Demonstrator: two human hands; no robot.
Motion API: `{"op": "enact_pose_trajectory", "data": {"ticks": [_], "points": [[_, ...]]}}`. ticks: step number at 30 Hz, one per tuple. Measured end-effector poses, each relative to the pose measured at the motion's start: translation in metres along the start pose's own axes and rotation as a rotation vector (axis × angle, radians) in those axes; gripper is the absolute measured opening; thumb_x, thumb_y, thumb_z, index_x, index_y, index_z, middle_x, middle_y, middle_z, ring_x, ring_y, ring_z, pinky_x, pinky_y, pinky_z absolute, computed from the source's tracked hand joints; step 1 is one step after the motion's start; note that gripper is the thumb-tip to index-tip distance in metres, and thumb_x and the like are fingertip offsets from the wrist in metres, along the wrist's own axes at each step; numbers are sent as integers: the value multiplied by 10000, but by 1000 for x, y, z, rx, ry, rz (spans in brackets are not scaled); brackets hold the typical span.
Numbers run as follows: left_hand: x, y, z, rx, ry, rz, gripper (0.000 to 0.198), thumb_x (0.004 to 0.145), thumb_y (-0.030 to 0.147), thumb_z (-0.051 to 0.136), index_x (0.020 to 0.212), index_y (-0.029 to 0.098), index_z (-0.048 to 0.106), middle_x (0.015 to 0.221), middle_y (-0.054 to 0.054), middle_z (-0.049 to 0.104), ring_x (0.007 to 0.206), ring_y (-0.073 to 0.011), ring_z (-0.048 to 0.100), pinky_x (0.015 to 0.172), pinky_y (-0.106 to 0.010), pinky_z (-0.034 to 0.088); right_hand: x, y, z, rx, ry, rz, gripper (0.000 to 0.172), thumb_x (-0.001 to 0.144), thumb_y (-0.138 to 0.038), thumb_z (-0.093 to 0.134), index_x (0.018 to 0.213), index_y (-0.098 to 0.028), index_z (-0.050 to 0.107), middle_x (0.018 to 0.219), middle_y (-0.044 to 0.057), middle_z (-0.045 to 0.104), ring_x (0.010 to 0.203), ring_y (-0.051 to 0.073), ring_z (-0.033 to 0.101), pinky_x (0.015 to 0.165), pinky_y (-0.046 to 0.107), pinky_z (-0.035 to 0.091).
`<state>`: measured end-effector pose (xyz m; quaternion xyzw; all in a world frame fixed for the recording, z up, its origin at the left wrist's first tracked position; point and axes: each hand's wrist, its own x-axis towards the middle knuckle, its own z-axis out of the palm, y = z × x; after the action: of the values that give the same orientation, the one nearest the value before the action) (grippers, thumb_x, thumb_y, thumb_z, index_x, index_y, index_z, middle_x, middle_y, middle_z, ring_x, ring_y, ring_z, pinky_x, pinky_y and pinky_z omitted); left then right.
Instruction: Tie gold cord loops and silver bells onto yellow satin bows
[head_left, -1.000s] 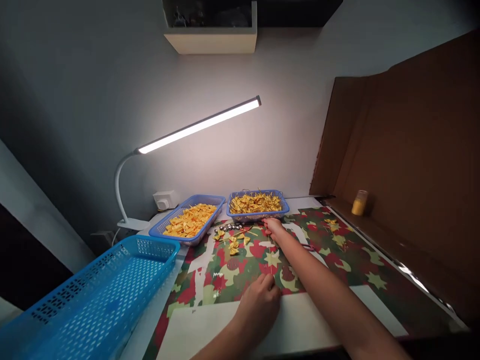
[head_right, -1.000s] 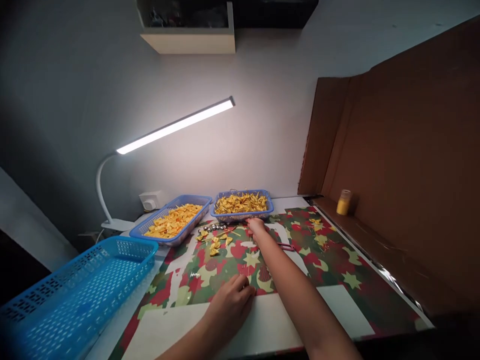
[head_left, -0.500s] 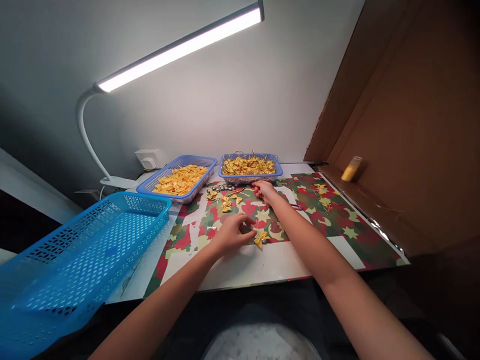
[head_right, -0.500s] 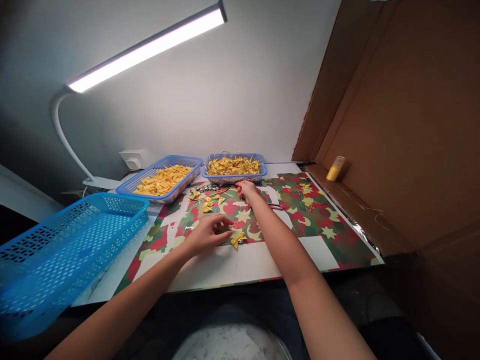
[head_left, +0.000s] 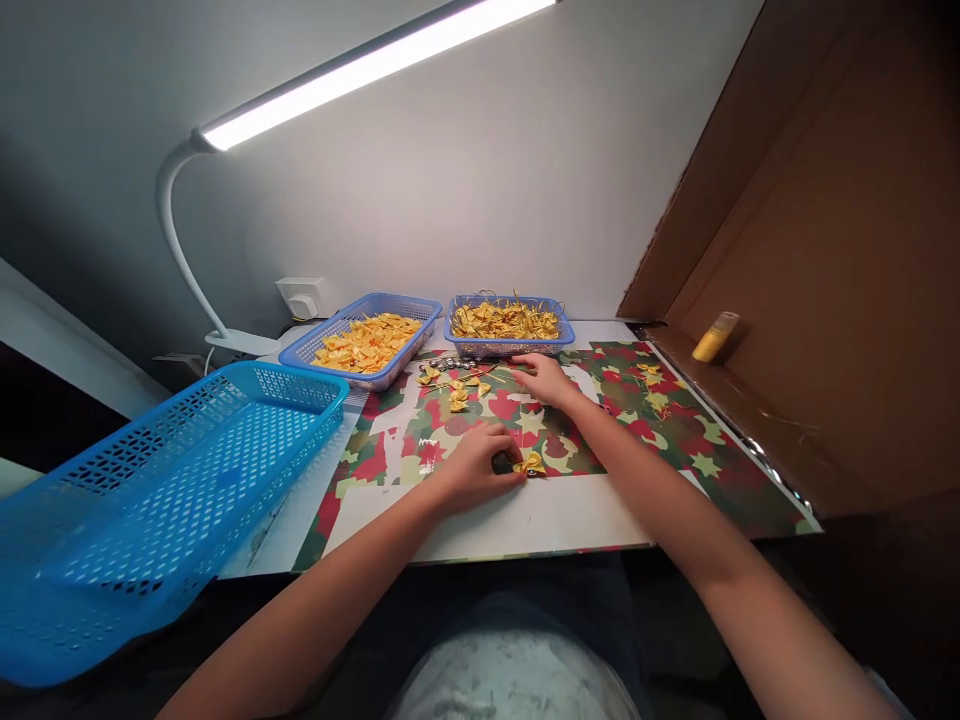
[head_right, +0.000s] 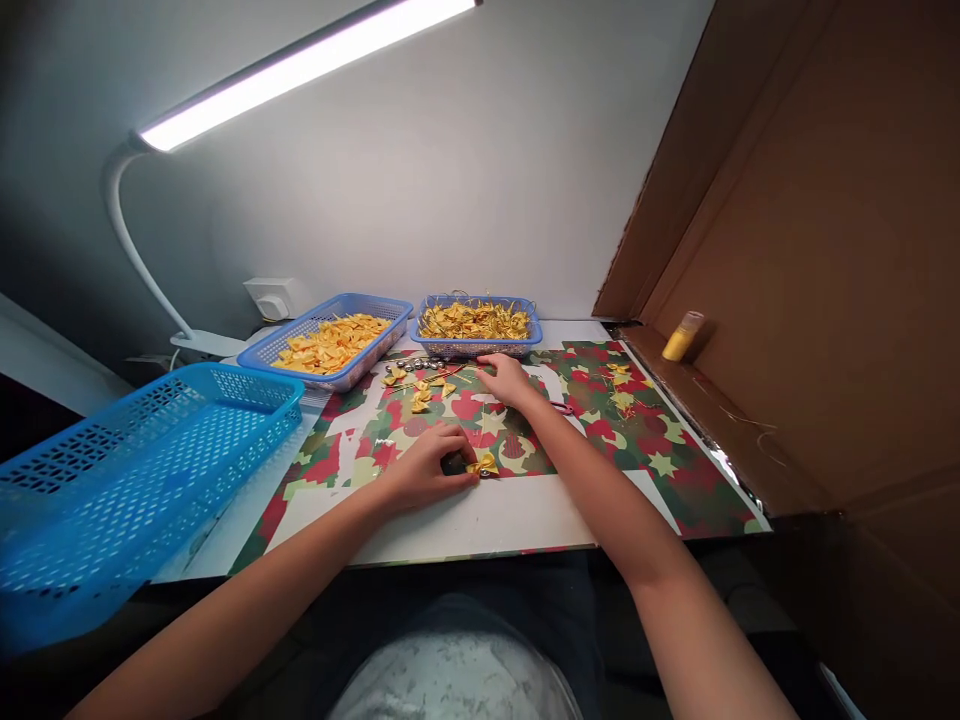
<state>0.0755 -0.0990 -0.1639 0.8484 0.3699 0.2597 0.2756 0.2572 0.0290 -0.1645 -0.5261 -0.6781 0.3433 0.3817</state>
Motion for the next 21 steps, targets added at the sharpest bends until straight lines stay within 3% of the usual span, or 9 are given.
{"op": "enact_pose_trajectory", "data": {"ticks": [4, 8, 12, 15, 21], "points": [[-1, -3, 2, -78, 20, -20, 91, 731, 265, 665, 758, 180, 651, 792, -15, 624, 778, -162, 534, 710, -271, 401, -32, 7, -43, -284, 27, -129, 225, 746, -248, 719, 956, -173, 685, 1094, 95, 617, 1090, 278, 514, 992, 437, 380], [0, -4, 4, -215, 17, -75, 145, 775, 302, 609, 747, 162, 627, 658, 14, 574, 623, -113, 494, 579, -230, 368, -63, 26, -73, -516, 8, -120, 233, 659, -314, 776, 820, -185, 669, 969, 90, 621, 1007, 291, 505, 909, 416, 386], [1, -4, 3, -366, 44, -121, 165, 782, 312, 609, 776, 147, 616, 626, 36, 532, 566, -79, 448, 536, -205, 346, -73, 41, -71, -632, 19, -116, 103, 803, -293, 624, 810, -191, 614, 960, 83, 614, 942, 257, 516, 827, 374, 402], [2, -4, 3, -487, 58, -149, 218, 796, 334, 600, 857, 128, 638, 687, 14, 582, 588, -76, 480, 544, -200, 365, -72, 44, -63, -662, 52, -120, 90, 828, -276, 584, 807, -189, 593, 959, 98, 616, 944, 268, 513, 804, 372, 398], [3, -3, 3, -650, 76, -258, 307, 774, 355, 635, 952, 121, 724, 913, -75, 710, 706, -112, 577, 619, -221, 444, -74, 41, -62, -612, 185, -155, 248, 932, -275, 399, 781, -189, 575, 845, 103, 636, 828, 240, 554, 729, 329, 395]]}}
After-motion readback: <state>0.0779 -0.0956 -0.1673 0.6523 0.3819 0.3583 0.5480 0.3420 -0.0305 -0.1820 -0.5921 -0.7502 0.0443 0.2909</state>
